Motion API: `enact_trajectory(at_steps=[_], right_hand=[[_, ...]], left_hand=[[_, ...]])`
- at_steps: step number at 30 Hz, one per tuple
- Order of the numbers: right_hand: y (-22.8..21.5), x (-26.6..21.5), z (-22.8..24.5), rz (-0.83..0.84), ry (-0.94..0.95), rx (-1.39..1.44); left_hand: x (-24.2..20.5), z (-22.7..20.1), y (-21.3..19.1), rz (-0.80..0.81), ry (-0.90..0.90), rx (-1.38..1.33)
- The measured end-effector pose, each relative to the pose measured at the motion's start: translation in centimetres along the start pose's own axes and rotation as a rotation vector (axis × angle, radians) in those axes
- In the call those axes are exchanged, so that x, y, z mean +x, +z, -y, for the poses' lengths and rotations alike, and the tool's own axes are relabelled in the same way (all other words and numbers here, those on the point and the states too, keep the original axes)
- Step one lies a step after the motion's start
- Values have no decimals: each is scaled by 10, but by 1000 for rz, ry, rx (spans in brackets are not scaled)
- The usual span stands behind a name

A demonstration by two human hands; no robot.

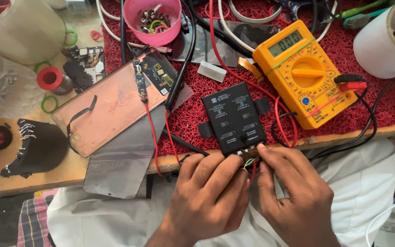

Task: The person twists and connects wires to a battery pack while monitoring a multimeter. They repeatedly test connections and adjust the wires to ensure proper electrical contact.

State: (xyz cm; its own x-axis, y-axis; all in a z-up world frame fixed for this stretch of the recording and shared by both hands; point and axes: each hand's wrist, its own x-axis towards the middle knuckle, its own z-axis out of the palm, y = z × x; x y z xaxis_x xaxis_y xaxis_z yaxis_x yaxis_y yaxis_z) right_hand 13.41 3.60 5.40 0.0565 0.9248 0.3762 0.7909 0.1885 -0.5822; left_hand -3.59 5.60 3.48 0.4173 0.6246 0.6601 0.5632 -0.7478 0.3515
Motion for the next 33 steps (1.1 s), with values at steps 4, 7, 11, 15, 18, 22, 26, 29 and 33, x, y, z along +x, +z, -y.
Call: enact_trajectory(at_steps=[4, 7, 11, 15, 18, 22, 26, 29, 33], right_hand=[[0, -1, -1, 24, -19, 21], [3, -2, -3, 9, -24, 30], [7, -6, -4, -27, -28, 14], [10, -7, -4, -47, -1, 19], [10, -7, -3, -55, 1, 30], [9, -6, -4, -60, -27, 13], [8, -7, -5, -53, -20, 33], [7, -7, -6, -45, -27, 34], [4, -7, -5, -24, -9, 55]], left_hand=[[-1, 0, 0, 3, 17, -16], [0, -2, 1, 4, 35, -63], [1, -1, -2, -4, 29, -141], [7, 3, -6, -34, -16, -129], [17, 5, -11, -20, -85, -11], [37, 3, -18, 205, 52, 94], [52, -4, -19, 321, 98, 183], [58, -9, -19, 381, 127, 253], [50, -13, -16, 431, 136, 332]])
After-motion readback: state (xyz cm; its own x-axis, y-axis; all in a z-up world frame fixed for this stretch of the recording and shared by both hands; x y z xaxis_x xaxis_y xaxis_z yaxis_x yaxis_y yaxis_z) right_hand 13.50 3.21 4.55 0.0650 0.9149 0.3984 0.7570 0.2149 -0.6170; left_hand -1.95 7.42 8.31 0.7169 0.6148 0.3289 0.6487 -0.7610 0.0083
